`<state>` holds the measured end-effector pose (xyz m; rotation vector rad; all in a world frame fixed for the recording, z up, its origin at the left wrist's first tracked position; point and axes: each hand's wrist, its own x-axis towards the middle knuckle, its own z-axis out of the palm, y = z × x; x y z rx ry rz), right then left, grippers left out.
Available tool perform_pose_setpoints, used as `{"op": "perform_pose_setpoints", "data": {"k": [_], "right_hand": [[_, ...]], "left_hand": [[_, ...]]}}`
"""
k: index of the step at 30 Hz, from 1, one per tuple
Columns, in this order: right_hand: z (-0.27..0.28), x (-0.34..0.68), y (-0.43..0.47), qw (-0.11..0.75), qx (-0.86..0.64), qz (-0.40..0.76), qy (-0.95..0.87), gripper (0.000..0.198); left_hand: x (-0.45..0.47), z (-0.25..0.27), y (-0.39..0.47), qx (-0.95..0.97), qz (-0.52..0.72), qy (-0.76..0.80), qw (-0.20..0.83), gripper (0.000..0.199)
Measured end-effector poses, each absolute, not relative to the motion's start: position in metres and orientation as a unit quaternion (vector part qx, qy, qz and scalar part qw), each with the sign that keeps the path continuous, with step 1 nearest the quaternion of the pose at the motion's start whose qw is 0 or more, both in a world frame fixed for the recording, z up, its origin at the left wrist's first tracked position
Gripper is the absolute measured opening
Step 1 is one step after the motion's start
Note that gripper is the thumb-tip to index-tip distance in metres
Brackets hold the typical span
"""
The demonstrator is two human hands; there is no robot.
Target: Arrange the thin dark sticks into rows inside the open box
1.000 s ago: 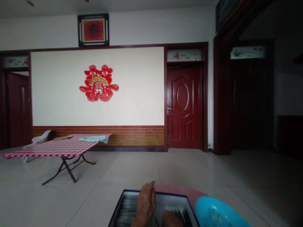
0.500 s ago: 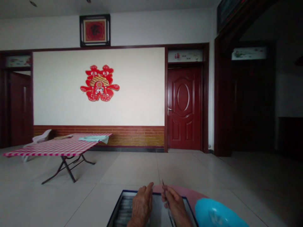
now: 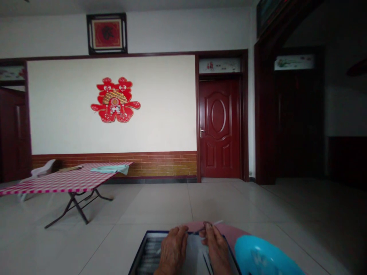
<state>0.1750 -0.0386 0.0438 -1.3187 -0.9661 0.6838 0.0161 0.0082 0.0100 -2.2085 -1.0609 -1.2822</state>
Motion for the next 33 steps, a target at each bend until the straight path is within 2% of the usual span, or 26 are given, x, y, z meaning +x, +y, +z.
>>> {"op": "perform_pose_setpoints", "data": {"k": [5,12,20,27,33], "right_hand": [[0.034,0.178,-0.030,0.647,-0.567,0.312,-0.405,0.055],[0.043,0.170,-0.038,0.630,-0.559,0.308,-0.442,0.053],[0.036,0.158,-0.041,0.590,-0.513,0.397,-0.481,0.045],[0.026,0.162,-0.031,0.717,-0.438,0.411,-0.354,0.043],[0.030,0.161,-0.027,0.724,-0.457,0.427,-0.292,0.040]], "left_hand": [[0.017,0.011,0.004,-0.799,-0.438,-0.386,0.142,0.031],[0.020,0.010,0.000,-0.813,-0.439,-0.358,0.135,0.030],[0.022,0.032,-0.014,-0.842,-0.379,-0.382,0.036,0.026],[0.018,0.037,-0.015,-0.841,-0.313,-0.440,0.031,0.028],[0.020,0.015,-0.001,-0.844,-0.386,-0.368,0.054,0.032]]}}
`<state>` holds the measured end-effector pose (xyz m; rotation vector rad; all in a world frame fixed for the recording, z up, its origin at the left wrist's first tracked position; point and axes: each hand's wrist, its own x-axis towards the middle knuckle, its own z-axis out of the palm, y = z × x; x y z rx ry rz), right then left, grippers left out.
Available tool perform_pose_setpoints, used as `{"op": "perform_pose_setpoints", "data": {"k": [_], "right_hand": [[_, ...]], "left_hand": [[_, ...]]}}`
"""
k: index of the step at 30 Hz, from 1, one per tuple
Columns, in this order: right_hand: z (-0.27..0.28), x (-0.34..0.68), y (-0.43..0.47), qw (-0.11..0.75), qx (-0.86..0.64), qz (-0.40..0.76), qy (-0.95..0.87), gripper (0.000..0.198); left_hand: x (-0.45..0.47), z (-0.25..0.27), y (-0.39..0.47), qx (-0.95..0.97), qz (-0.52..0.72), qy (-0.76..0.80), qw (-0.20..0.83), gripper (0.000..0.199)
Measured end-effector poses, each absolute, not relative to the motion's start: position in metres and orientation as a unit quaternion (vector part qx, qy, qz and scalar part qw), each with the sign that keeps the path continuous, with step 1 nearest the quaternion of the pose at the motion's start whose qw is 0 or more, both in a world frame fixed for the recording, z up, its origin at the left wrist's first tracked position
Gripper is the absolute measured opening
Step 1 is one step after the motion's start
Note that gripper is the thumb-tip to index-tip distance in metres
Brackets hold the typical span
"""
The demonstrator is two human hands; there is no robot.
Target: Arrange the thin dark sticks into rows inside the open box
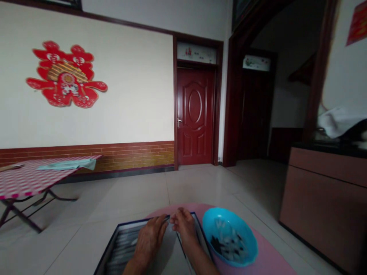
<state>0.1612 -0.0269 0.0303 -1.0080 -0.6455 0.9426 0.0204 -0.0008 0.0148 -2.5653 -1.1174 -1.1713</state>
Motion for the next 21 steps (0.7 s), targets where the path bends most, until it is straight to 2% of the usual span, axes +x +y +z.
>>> {"op": "perform_pose_setpoints", "data": {"k": [6,11,15,21], "right_hand": [[0.026,0.156,-0.030,0.682,-0.495,0.367,-0.394,0.026],[0.022,0.152,-0.032,0.629,-0.522,0.262,-0.512,0.030],[0.037,0.160,-0.034,0.600,-0.542,0.228,-0.543,0.030],[0.069,0.238,-0.048,0.479,-0.613,0.185,-0.601,0.032]], "left_hand": [[0.021,-0.003,0.012,-0.848,-0.420,-0.317,0.063,0.035],[0.018,-0.003,0.014,-0.852,-0.412,-0.316,0.064,0.040],[0.015,-0.003,0.015,-0.849,-0.402,-0.336,0.066,0.041],[0.014,-0.002,0.015,-0.861,-0.376,-0.335,0.071,0.038]]}}
